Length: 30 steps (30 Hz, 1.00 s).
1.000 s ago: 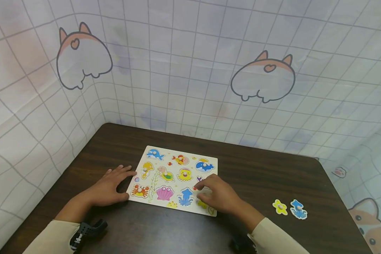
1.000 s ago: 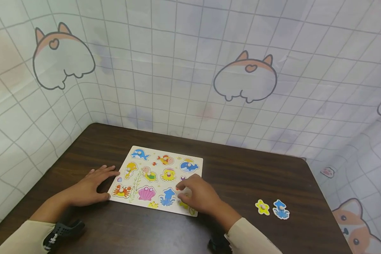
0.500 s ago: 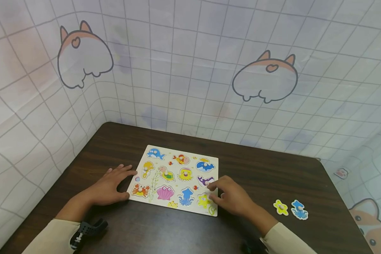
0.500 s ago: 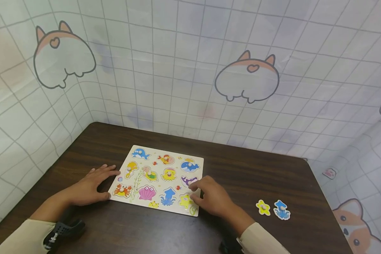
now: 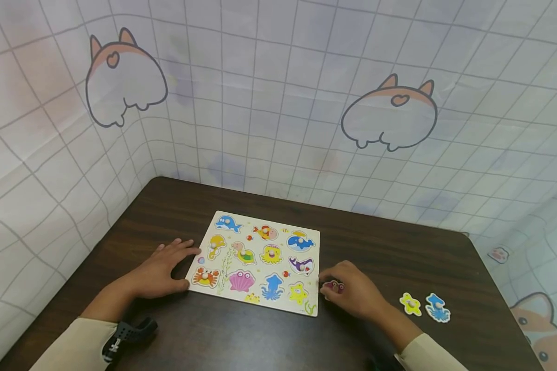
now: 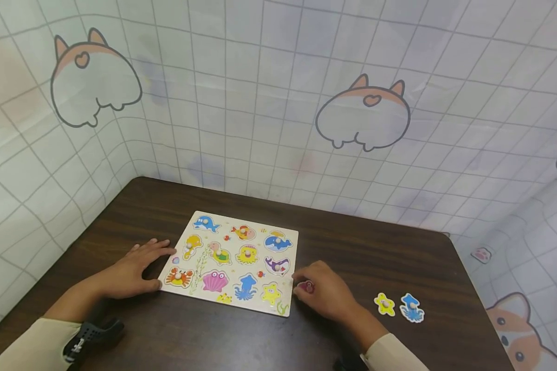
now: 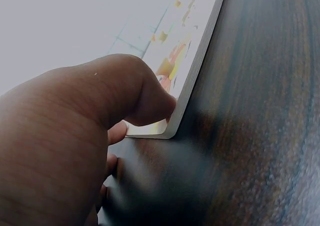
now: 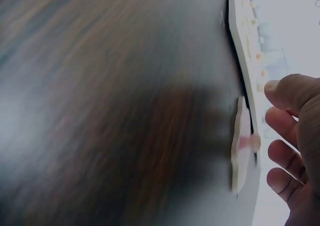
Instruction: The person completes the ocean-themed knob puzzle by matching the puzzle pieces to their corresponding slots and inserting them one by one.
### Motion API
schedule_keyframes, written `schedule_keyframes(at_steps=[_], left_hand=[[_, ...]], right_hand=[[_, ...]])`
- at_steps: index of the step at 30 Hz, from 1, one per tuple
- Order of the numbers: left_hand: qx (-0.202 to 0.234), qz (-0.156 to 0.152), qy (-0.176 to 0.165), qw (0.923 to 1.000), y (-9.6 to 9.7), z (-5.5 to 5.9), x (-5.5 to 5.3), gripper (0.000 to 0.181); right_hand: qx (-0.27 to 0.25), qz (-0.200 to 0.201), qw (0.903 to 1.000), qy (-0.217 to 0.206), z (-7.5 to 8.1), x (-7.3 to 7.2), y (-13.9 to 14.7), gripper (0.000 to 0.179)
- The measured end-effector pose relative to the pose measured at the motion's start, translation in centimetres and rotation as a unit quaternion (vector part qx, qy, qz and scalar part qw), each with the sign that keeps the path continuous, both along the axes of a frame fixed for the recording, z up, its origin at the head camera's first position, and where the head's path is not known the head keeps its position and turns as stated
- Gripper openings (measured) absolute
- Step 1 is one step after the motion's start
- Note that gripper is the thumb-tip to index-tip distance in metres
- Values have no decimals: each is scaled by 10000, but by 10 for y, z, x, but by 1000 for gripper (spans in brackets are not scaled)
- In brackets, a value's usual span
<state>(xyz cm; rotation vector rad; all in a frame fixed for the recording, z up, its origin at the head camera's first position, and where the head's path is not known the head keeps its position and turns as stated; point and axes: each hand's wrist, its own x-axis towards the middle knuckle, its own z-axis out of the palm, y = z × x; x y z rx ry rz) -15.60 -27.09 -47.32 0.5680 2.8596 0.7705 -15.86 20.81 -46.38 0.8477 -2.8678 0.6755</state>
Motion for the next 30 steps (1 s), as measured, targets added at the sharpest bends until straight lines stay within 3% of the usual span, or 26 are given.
schedule_keyframes(at_steps=[4,12,21,30], left_hand=[[5,-6,-4,10000,0,1,0,75],[59,-31,-22,10000,0,1,0,75],[47,-14,-30,10000,-1,1,0,76],[11,-12,-33,10000,-1,0,0,75]], right_hand=[[8,11,9999,128,-3,1,10,24],[138,-328,9993,-94,-9,5,23,26],[44,-388,9992,-85,-11,4,25,20],[-51,-141,9996,254,-9,1,26,20]])
